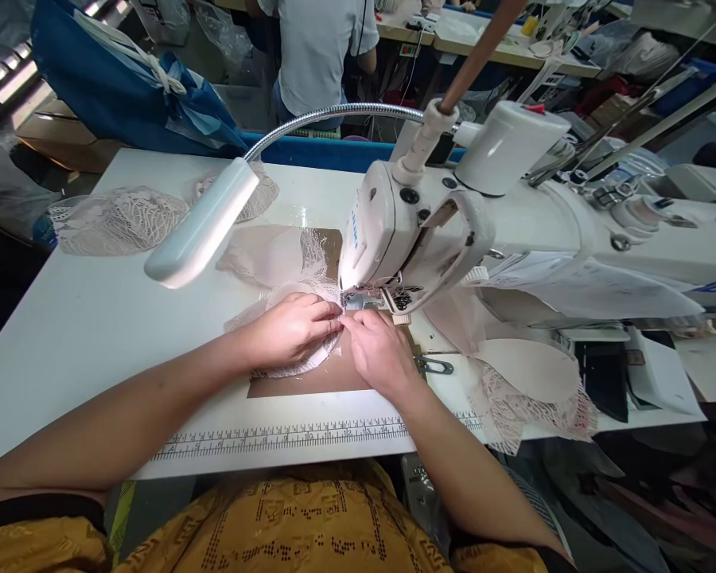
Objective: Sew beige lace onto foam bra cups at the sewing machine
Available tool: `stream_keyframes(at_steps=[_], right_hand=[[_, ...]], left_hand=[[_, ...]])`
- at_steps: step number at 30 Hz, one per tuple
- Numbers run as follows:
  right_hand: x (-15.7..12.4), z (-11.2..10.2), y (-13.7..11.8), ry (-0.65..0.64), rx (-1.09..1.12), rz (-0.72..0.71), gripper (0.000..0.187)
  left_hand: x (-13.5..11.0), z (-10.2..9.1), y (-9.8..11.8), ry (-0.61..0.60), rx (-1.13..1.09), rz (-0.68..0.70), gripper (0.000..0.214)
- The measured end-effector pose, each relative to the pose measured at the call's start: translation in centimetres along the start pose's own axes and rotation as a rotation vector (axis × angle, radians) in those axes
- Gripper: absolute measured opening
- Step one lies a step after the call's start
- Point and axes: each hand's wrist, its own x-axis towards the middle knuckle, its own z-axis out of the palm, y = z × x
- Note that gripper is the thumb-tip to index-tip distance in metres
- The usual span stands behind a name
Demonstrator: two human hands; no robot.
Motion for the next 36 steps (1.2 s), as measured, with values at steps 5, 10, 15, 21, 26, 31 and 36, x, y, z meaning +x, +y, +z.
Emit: stream_keyframes(at_steps=[5, 10, 15, 21, 26, 31, 36], right_hand=[[0.06, 0.09, -0.05, -0.006, -0.035, -0.005, 0.043], [0.17, 0.1, -0.12, -0.025, -0.066, 0.02, 0.043], [0.34, 0.07, -0.28, -0.047, -0.096, 0.044, 0.044], [0.41, 0.06, -0.28, -0.052, -0.118, 0.047, 0.042], [0.04, 0.04, -0.17, -0.01, -0.091, -0.004, 0.039], [-0.25, -0.17, -0.16, -0.027, -0.055, -0.026, 0.036], [-0.28, -0.24, -0.14, -0.048, -0.032, -0.018, 0.037]], left_hand=[[-0.13, -0.09, -0.6, 0.011, -0.024, 0.027, 0.034], [0.06, -0.03, -0.55, -0.022, 0.035, 0.049, 0.035], [0.32, -0.06, -0.14, -0.007, 0.106, -0.022, 0.034], [0.62, -0.05, 0.18, 0.008, 0.162, -0.046, 0.032], [0.33, 0.24, -0.04, 0.038, 0.121, -0.04, 0.032], [0.0, -0.05, -0.57, 0.036, -0.024, 0.065, 0.029], [0.19, -0.56, -0.72, 0.004, -0.05, 0.09, 0.028]])
